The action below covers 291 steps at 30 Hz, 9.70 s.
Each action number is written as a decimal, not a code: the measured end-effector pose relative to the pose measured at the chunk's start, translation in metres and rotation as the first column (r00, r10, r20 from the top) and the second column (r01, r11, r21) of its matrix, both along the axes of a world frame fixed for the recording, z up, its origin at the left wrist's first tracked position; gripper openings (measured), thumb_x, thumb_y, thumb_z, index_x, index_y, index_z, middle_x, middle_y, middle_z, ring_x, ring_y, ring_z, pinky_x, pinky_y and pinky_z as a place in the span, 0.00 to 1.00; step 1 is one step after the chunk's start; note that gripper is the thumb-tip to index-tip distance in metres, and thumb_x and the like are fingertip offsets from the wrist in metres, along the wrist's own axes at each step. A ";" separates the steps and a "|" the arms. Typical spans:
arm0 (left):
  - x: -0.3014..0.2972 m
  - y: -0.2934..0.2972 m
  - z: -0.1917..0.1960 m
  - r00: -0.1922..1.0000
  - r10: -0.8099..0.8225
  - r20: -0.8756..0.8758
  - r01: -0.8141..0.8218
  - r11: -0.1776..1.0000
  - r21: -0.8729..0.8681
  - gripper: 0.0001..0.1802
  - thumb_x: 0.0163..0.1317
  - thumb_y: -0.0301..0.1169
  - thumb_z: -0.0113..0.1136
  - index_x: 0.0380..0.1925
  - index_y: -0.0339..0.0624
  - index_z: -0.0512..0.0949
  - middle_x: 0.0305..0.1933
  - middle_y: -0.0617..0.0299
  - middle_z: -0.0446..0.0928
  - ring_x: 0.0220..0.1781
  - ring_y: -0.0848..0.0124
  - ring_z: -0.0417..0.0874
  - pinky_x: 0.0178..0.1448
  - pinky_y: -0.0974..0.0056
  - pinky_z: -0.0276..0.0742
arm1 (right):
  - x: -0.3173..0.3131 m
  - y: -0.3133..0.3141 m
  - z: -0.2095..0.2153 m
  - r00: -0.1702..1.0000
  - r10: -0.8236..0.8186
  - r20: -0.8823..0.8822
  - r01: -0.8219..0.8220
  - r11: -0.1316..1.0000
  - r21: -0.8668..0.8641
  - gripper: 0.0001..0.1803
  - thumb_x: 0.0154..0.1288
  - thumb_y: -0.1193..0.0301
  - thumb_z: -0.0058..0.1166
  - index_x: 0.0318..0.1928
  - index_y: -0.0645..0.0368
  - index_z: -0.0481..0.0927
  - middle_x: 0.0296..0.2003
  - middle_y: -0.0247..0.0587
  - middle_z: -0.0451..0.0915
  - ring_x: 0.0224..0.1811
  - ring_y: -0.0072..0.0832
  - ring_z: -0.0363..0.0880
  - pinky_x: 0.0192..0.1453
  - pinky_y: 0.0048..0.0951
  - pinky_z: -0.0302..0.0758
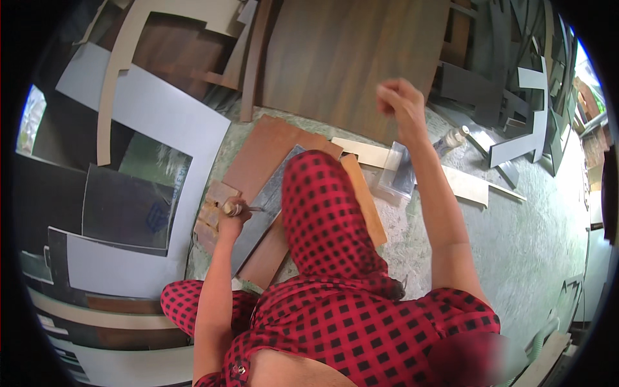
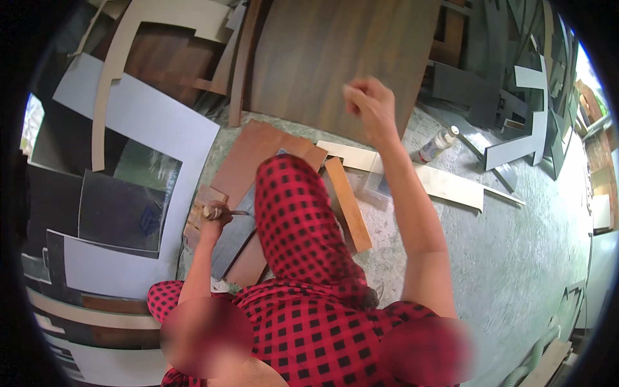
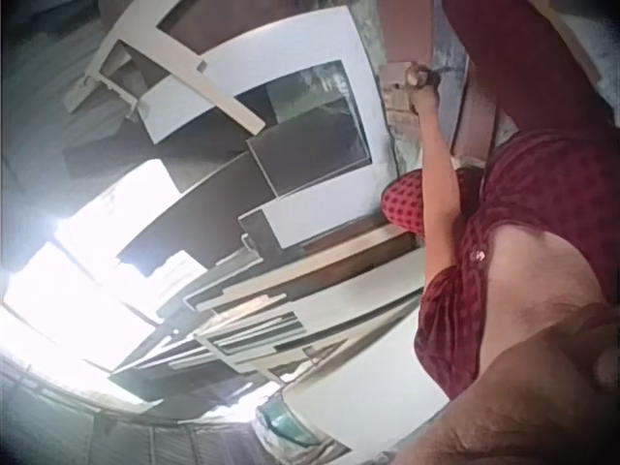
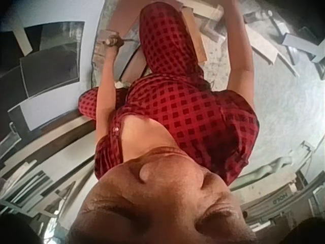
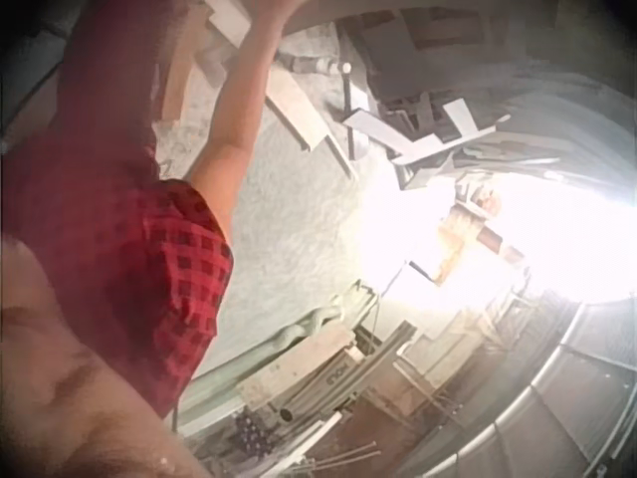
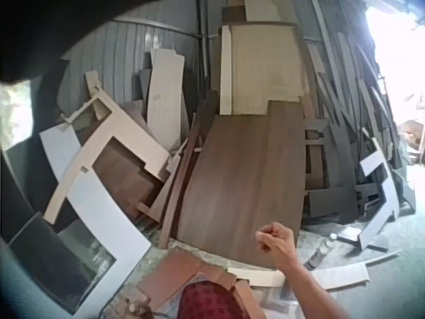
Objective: The recorder uses a hand-held scraper tool to remove material from the surface of small wood blocks and larger wood panels in a workshop environment.
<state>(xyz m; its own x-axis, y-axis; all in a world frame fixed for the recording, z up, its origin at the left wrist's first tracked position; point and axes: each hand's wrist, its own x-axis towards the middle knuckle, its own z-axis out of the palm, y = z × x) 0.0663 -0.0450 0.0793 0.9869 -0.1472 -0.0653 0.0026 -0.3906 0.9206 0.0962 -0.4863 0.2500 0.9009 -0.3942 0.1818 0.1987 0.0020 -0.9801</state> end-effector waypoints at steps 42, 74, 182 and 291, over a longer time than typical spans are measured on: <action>0.001 0.009 0.009 0.897 0.423 -0.131 -0.442 0.873 -0.205 0.24 0.40 0.26 0.66 0.40 0.40 0.70 0.30 0.63 0.76 0.30 0.72 0.78 0.29 0.66 0.73 | -0.095 -0.031 -0.087 0.821 0.563 0.088 -0.426 0.503 0.752 0.43 0.39 0.65 0.57 0.58 0.74 0.62 0.46 0.61 0.74 0.43 0.48 0.77 0.45 0.46 0.79; 0.020 0.003 0.001 0.995 0.094 -0.022 -0.095 0.912 -0.399 0.19 0.38 0.16 0.60 0.34 0.45 0.72 0.32 0.69 0.71 0.32 0.76 0.73 0.32 0.68 0.70 | -0.015 0.149 -0.017 0.686 0.686 -0.244 -0.515 0.694 0.503 0.29 0.45 0.69 0.58 0.50 0.65 0.68 0.32 0.50 0.77 0.29 0.34 0.79 0.32 0.34 0.79; 0.014 -0.005 -0.010 0.958 0.007 0.287 -0.082 0.964 0.252 0.22 0.46 0.26 0.69 0.44 0.39 0.76 0.48 0.54 0.77 0.53 0.59 0.75 0.56 0.60 0.71 | -0.048 0.190 -0.040 0.785 0.454 -0.423 -0.517 0.102 -0.850 0.36 0.35 0.62 0.64 0.51 0.57 0.71 0.35 0.50 0.77 0.38 0.48 0.78 0.42 0.44 0.75; 0.017 -0.006 -0.022 0.916 -0.091 0.390 -0.018 0.964 0.265 0.17 0.51 0.25 0.67 0.42 0.39 0.76 0.45 0.60 0.78 0.48 0.65 0.77 0.53 0.61 0.73 | -0.046 0.191 -0.046 0.793 0.459 -0.401 -0.519 0.164 -0.839 0.35 0.34 0.60 0.63 0.49 0.56 0.71 0.34 0.52 0.77 0.39 0.49 0.79 0.43 0.44 0.75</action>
<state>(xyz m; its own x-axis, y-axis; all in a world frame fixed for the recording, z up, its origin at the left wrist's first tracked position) 0.0832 -0.0511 0.0570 0.9331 -0.2150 0.2884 -0.3590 -0.6067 0.7092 0.0498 -0.2953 0.2041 0.8608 0.5077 0.0368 0.4697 -0.7644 -0.4417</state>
